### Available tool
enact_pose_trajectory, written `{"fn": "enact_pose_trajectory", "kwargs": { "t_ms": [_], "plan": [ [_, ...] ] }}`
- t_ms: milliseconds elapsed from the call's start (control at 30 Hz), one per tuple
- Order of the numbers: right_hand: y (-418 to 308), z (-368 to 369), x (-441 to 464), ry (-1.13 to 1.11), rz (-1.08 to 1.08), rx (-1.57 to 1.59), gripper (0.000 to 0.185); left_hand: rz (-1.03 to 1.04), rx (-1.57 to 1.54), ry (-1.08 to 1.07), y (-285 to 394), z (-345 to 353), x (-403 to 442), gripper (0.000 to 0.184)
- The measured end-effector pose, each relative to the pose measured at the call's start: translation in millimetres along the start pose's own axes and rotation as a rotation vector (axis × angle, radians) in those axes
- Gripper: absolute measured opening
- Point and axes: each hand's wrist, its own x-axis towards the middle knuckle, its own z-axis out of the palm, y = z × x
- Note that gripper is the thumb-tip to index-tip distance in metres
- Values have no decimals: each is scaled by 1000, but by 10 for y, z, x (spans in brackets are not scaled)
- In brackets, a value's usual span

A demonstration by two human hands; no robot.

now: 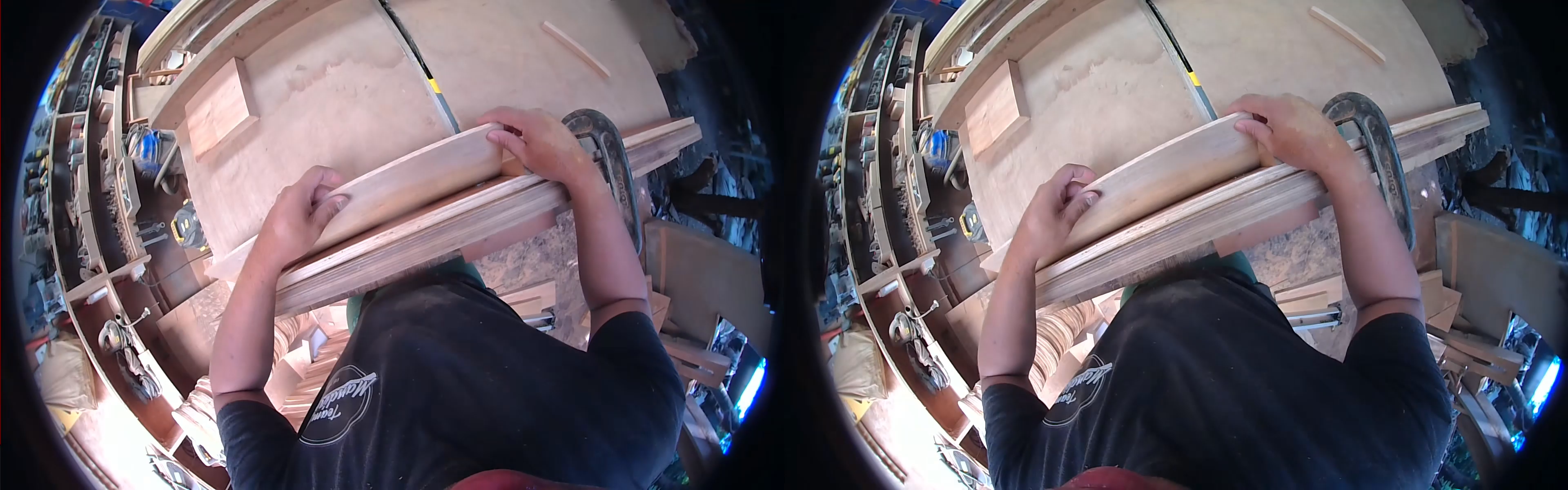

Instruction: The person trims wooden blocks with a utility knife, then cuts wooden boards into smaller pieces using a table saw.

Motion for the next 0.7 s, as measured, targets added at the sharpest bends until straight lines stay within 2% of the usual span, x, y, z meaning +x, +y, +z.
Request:
{"fn": "enact_pose_trajectory", "kwargs": {
  "t_ms": [67,133,367,533,667,700],
  "plan": [
    [13,-2,7,7,-16,-4,25,-5,51,3,30,-19,6,21],
    [20,-3,15,3,-14,10,24,-31,203,-107,94,-64,16,23],
    [56,36,-17,58,-75,17,25,-12,300,-152,77,-174,-4,22],
    [-21,18,-36,133,-51,24,24,80,374,-93,70,-182,7,22],
    [-17,27,-47,171,-90,31,26,59,369,-78,81,-193,-11,18],
    [-19,33,-49,186,-66,59,27,111,409,11,110,-178,-44,21]
  ]
}}
